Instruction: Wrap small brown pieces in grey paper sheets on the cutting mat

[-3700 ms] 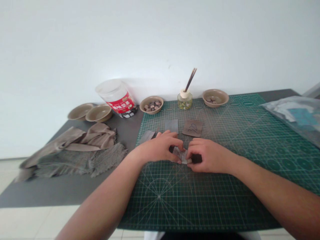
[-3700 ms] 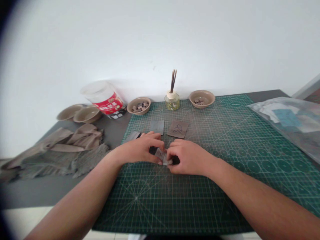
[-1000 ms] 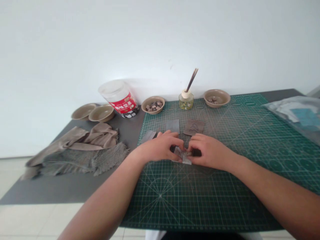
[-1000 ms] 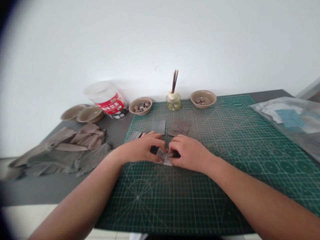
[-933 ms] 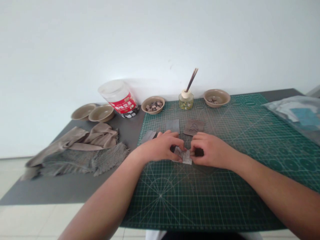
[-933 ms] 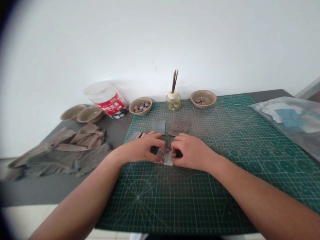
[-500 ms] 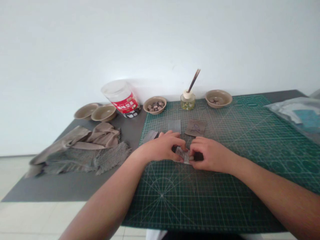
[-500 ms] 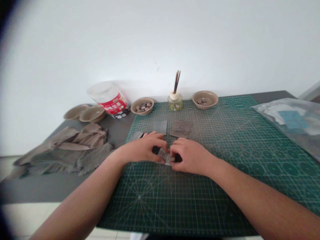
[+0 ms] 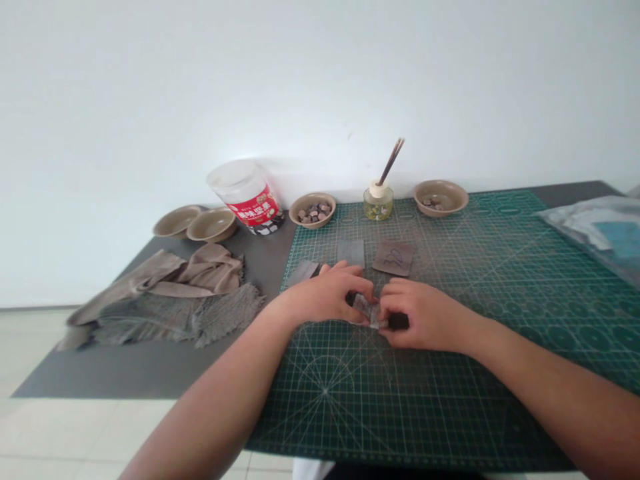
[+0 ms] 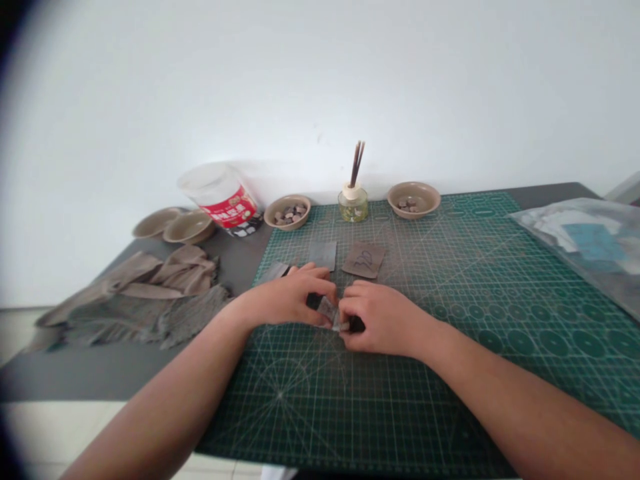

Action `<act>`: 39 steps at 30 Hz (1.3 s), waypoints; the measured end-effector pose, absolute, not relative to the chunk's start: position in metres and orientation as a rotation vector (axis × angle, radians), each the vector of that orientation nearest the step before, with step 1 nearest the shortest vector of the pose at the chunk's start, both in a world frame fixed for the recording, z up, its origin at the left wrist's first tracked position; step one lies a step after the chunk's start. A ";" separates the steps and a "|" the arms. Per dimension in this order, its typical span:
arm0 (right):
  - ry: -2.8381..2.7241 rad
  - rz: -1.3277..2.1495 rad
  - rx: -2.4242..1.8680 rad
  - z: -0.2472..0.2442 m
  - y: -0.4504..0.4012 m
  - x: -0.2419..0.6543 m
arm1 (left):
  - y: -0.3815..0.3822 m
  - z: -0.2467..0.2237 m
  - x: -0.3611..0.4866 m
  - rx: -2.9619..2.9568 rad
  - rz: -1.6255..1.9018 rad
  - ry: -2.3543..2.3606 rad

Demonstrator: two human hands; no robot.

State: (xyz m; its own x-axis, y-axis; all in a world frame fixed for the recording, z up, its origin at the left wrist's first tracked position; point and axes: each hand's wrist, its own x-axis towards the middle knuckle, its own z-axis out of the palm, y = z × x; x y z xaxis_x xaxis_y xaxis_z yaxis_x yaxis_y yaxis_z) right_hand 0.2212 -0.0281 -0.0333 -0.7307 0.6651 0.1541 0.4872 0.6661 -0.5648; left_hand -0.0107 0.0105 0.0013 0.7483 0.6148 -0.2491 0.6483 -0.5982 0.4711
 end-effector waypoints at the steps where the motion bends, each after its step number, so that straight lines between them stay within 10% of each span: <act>1: -2.535 0.695 -0.925 -0.033 -0.027 0.222 | 0.010 0.001 -0.011 2.407 -0.079 0.947; 19: -1.749 1.157 -1.042 -0.025 -0.026 0.215 | 0.011 0.002 -0.007 2.323 0.666 0.603; 29: -2.399 0.590 -1.187 -0.033 -0.033 0.209 | 0.021 -0.008 -0.014 2.193 1.113 1.110; 39: -2.225 0.904 -1.157 -0.023 -0.040 0.203 | 0.020 -0.010 -0.010 2.201 1.049 1.168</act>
State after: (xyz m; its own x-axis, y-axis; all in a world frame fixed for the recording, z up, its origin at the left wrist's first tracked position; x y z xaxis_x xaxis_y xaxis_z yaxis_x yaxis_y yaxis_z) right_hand 0.2031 -0.0400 -0.0231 -0.5333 0.8395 0.1041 0.5292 0.4270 -0.7332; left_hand -0.0105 0.0205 -0.0103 0.3576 0.8347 0.4187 0.5056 -0.5501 0.6647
